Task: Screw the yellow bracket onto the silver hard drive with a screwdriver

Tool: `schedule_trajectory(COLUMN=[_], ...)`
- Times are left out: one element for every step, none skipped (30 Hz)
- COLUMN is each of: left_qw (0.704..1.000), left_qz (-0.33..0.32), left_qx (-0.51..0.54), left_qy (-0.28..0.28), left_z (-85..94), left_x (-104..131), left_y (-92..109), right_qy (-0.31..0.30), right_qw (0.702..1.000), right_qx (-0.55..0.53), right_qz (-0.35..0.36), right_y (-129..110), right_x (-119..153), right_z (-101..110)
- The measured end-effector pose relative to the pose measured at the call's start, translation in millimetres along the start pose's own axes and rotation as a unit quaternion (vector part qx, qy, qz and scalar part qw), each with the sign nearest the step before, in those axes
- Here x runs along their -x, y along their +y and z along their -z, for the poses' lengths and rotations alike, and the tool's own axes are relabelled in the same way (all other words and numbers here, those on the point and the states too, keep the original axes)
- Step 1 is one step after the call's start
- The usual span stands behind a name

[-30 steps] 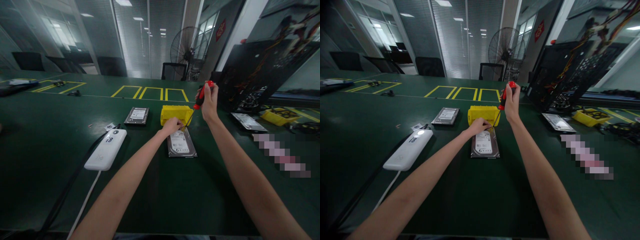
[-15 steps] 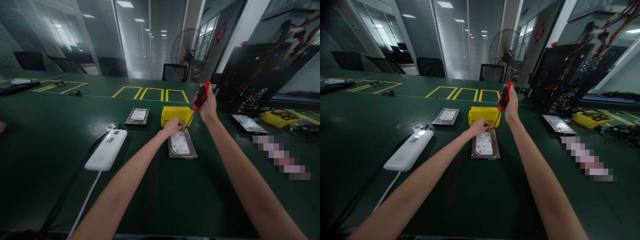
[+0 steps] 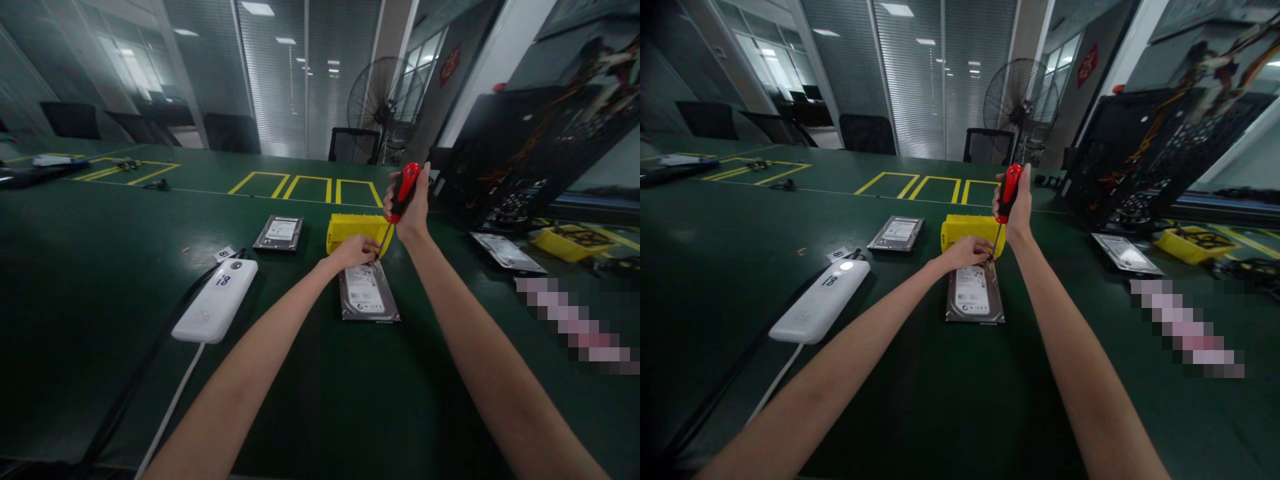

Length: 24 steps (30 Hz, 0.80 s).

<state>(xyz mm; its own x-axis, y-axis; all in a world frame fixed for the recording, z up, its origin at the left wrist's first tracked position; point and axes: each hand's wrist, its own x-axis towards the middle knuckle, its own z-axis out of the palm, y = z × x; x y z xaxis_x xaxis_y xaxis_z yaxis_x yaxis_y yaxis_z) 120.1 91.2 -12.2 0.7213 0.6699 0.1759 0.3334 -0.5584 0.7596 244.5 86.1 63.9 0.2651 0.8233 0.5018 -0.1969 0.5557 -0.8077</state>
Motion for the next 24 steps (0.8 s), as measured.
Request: schedule_trajectory(left_qw=[1.000,1.000,1.000,1.000,1.000,1.000,1.000,1.000,1.000,1.000,1.000,1.000,0.999,0.999,0.999,0.999,0.999,0.999,0.999,0.999,0.999,1.000,1.000,1.000], left_qz=[0.001,0.003,0.005,0.007,0.009,0.011,0.012,0.011,0.010,0.010,0.010,0.010,0.010,0.010,0.008,0.004,0.000,-0.005,-0.008,-0.011,-0.013,-0.013,-0.012,-0.009], left_qx=[-0.001,-0.003,-0.003,-0.004,-0.003,-0.002,0.000,0.002,0.004,0.006,0.008,0.012,0.016,0.022,0.028,0.034,0.039,0.040,0.038,0.034,0.030,0.025,0.022,0.019], left_qy=[0.002,0.003,0.004,0.004,0.006,0.008,0.011,0.015,0.019,0.023,0.025,0.027,0.027,0.025,0.023,0.021,0.017,0.012,0.008,0.003,-0.001,-0.004,-0.006,-0.006], left_z=[0.5,0.9,1.0,0.8,0.5,0.2,-0.1,-0.4,-0.6,-0.7,-0.8,-1.0,-1.3,-1.7,-2.3,-3.0,-3.7,-4.3,-4.9,-5.4,-5.8,-6.1,-6.5,-7.1], left_x=[0,1,1,1,1,1,1,1,1,1,1,1,0,0,-1,-2,-3,-4,-5,-5,-5,-5,-5,-5], left_y=[0,0,0,0,0,0,0,-1,-1,-1,-2,-3,-4,-5,-7,-8,-10,-11,-12,-13,-14,-14,-14,-15], right_qy=[0.004,0.012,0.021,0.028,0.032,0.029,0.021,0.010,-0.001,-0.010,-0.018,-0.023,-0.027,-0.029,-0.031,-0.033,-0.034,-0.033,-0.031,-0.027,-0.023,-0.020,-0.021,-0.026], right_qw=[1.000,1.000,1.000,0.999,0.999,0.998,0.999,0.999,0.999,1.000,1.000,1.000,1.000,1.000,1.000,0.999,0.999,0.999,0.998,0.998,0.998,0.998,0.998,0.999], right_qx=[-0.001,-0.001,0.002,0.005,0.009,0.012,0.013,0.011,0.007,0.001,-0.006,-0.010,-0.012,-0.009,-0.003,0.005,0.014,0.022,0.029,0.036,0.040,0.042,0.042,0.039], right_qz=[0.003,0.009,0.019,0.030,0.039,0.045,0.046,0.043,0.036,0.026,0.016,0.007,0.002,0.000,0.003,0.011,0.021,0.031,0.038,0.042,0.042,0.039,0.033,0.026], right_y=[1,1,2,3,3,4,4,4,3,3,2,1,1,1,1,2,3,3,4,4,4,3,1,-1], right_x=[0,1,1,2,2,2,2,1,1,0,0,-1,-1,-1,-1,-1,-1,-1,-1,-2,-2,-3,-3,-3], right_z=[-1,-3,-4,-5,-5,-5,-4,-4,-3,-2,-1,0,0,0,0,0,0,1,2,3,4,5,7,8])
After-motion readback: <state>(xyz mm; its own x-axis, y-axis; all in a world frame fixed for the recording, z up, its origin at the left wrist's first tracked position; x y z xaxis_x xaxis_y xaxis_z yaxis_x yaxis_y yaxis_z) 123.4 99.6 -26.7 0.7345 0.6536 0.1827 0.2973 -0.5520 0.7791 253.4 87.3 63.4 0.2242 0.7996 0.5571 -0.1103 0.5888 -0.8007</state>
